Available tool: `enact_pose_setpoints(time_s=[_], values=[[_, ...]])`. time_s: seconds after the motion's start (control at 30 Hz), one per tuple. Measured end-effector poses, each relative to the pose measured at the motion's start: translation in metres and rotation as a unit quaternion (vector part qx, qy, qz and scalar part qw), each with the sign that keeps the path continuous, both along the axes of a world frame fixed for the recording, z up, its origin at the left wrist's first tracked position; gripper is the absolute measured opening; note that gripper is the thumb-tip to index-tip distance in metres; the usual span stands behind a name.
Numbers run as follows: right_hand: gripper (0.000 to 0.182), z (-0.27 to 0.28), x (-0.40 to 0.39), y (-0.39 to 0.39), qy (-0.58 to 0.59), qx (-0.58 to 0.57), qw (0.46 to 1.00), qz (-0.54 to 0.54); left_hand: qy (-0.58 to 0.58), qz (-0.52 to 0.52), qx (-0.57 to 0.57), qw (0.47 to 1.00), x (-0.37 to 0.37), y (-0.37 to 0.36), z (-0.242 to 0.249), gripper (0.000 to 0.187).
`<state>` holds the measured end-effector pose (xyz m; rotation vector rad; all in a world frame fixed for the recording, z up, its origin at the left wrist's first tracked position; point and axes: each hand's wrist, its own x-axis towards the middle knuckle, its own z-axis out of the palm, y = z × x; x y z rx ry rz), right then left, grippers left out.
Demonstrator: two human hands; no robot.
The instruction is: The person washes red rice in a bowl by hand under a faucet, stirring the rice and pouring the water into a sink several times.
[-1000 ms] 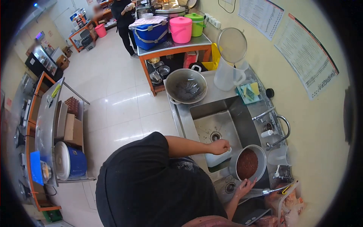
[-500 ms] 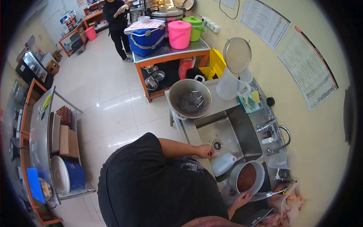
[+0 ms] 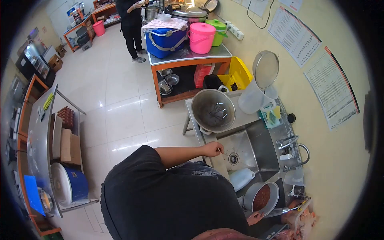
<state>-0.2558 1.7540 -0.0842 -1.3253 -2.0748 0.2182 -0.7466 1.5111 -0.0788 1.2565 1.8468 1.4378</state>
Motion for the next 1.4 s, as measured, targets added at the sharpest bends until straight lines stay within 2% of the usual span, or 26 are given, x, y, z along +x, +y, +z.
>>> enact_pose_setpoints(time_s=[0.07,0.13,0.27,0.43,0.77,1.07,1.17,1.3,1.4], values=[[0.03,0.008,-0.003,-0.009,-0.018,-0.007,1.0,0.0,0.01,-0.04,0.01,0.999,-0.008,-0.004,0.001,0.008],[0.031,0.015,-0.007,-0.015,-0.007,-0.047,0.999,-0.005,-0.014,-0.04,0.023,0.999,-0.003,-0.007,0.002,0.008],[0.032,0.008,-0.015,-0.018,0.001,-0.038,0.999,-0.027,-0.078,-0.028,-0.007,0.997,0.004,-0.008,0.001,0.007],[0.035,0.009,-0.006,-0.014,-0.026,-0.052,0.998,-0.034,-0.116,-0.047,0.034,0.992,0.012,-0.012,-0.004,0.006],[0.034,0.01,-0.007,-0.015,-0.008,-0.048,0.998,-0.035,-0.11,-0.058,0.042,0.991,0.008,-0.009,-0.013,0.008],[0.034,0.011,-0.01,-0.02,0.009,-0.034,0.999,-0.031,-0.156,-0.063,0.035,0.985,0.014,-0.008,-0.016,0.01],[0.035,0.013,-0.006,-0.024,-0.008,-0.03,0.999,-0.033,-0.151,-0.04,0.001,0.988,0.015,-0.01,-0.014,0.012],[0.036,0.013,-0.013,-0.02,-0.033,-0.026,0.999,-0.026,-0.129,-0.05,0.026,0.99,0.012,-0.006,-0.034,0.015],[0.037,0.007,-0.009,-0.015,-0.024,-0.032,0.998,-0.042,-0.116,-0.043,0.01,0.992,0.012,-0.008,-0.03,0.015]])
